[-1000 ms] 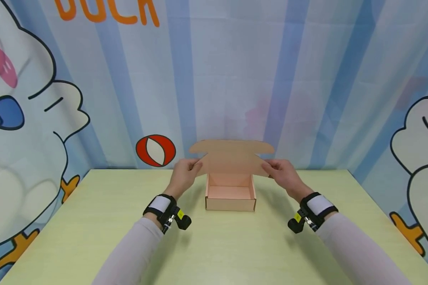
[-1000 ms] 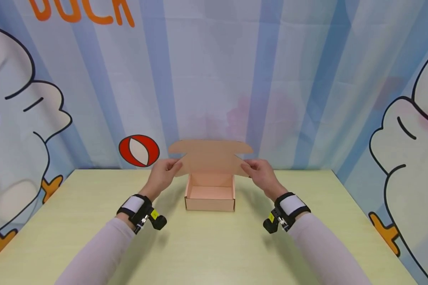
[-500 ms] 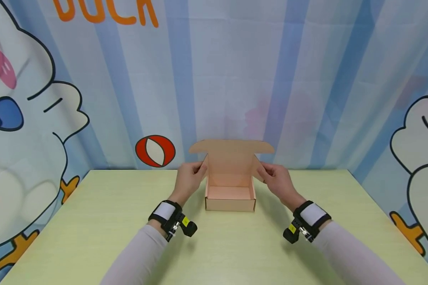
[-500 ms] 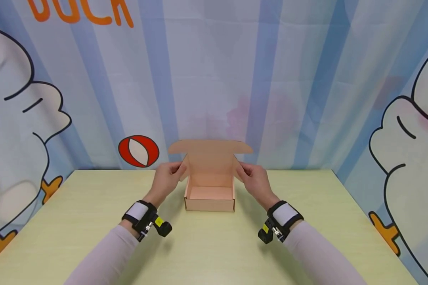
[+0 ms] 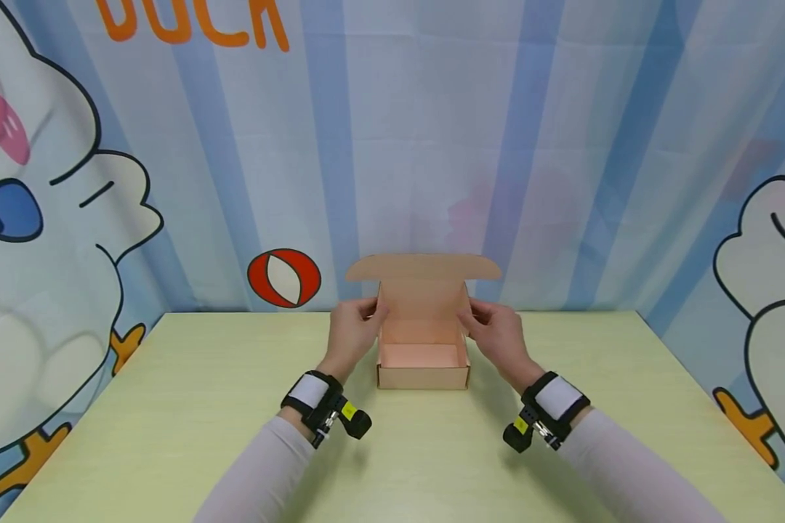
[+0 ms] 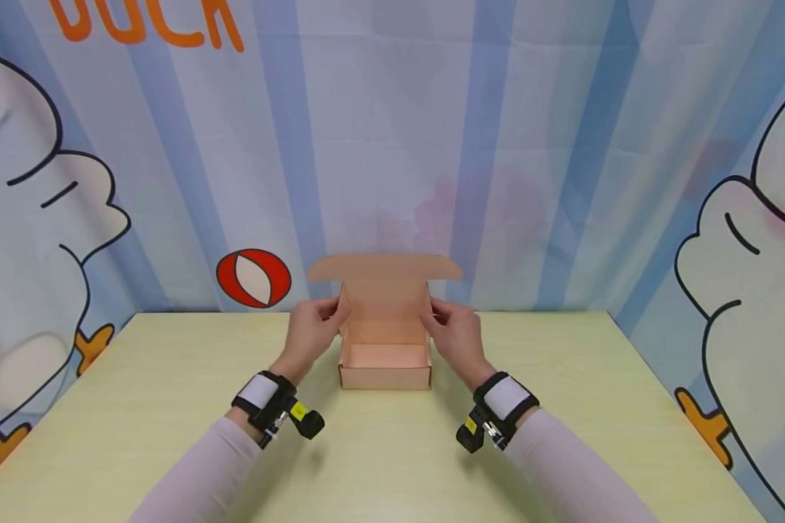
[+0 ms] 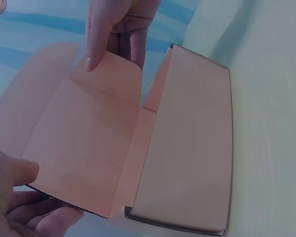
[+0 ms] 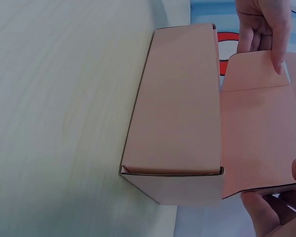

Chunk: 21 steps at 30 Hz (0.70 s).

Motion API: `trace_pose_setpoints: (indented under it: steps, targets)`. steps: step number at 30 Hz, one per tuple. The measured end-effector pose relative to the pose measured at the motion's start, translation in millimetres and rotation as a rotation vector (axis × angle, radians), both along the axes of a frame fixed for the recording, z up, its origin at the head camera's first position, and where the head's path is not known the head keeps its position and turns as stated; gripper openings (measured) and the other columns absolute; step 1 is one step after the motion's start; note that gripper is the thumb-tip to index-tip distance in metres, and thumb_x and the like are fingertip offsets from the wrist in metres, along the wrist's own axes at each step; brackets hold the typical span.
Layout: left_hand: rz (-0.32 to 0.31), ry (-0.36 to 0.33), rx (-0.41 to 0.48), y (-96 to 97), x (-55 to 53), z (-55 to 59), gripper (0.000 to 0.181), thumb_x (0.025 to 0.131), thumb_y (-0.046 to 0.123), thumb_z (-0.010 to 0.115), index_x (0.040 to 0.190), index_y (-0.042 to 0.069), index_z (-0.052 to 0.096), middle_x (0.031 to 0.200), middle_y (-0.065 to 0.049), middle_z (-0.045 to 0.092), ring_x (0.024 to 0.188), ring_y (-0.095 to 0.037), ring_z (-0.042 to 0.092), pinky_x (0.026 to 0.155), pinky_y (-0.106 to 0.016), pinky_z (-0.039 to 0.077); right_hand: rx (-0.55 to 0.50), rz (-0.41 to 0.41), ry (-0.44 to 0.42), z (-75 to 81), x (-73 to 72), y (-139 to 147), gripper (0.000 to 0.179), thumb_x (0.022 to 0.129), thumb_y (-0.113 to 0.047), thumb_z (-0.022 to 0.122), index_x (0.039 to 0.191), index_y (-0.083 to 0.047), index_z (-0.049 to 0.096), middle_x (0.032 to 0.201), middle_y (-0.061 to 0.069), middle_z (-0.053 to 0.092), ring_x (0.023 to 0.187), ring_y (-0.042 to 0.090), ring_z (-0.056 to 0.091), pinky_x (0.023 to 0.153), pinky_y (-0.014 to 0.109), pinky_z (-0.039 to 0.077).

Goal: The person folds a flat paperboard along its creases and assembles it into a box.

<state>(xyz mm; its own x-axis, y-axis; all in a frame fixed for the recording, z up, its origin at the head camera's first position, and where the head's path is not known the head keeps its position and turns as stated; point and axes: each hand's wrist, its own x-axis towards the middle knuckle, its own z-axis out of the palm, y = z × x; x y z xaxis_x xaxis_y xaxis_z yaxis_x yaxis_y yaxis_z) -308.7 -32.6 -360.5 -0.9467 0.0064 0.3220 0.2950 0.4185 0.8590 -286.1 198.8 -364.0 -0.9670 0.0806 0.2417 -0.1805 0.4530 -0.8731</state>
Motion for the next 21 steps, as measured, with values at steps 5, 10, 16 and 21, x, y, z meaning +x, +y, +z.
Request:
trace_pose_setpoints:
  steps: [5,10,16,21]
  targets:
    - [0.008,-0.013,0.018,1.9,1.2,-0.1,0.029,0.086,0.025,0.062,0.109,0.008,0.068,0.098,-0.004,0.067,0.086,-0.015,0.063,0.07,-0.029,0.052,-0.021,0.004,0.009,1.7,2.2,-4.4,0.042,0.086,-0.028,0.062,0.124,-0.01,0.057,0.112,0.01,0.063,0.092,0.02,0.064,0.07,0.03,0.053]
    - [0.014,-0.085,0.112,3.9,1.8,0.6,0.032,0.088,0.032,0.06,0.109,0.01,0.068,0.094,-0.007,0.067,0.081,-0.022,0.064,0.065,-0.029,0.052,-0.052,0.002,0.026,2.6,2.8,-7.2,0.043,0.088,-0.032,0.059,0.122,-0.006,0.058,0.109,0.013,0.064,0.092,0.028,0.064,0.069,0.032,0.053]
    - [0.002,-0.16,0.212,4.8,3.1,1.4,0.033,0.089,0.033,0.057,0.11,0.01,0.066,0.098,-0.012,0.066,0.085,-0.029,0.065,0.067,-0.03,0.053,-0.136,-0.018,0.018,2.0,2.4,-8.1,0.042,0.093,-0.035,0.049,0.119,-0.003,0.06,0.115,0.017,0.06,0.101,0.031,0.06,0.07,0.032,0.053]
    - [0.001,-0.199,0.24,4.5,3.5,0.5,0.035,0.088,0.031,0.059,0.114,0.009,0.064,0.104,-0.008,0.066,0.091,-0.027,0.065,0.07,-0.03,0.053,-0.168,-0.013,-0.022,-1.0,0.3,-6.5,0.044,0.092,-0.036,0.051,0.124,-0.007,0.056,0.118,0.015,0.059,0.101,0.028,0.06,0.07,0.031,0.053]
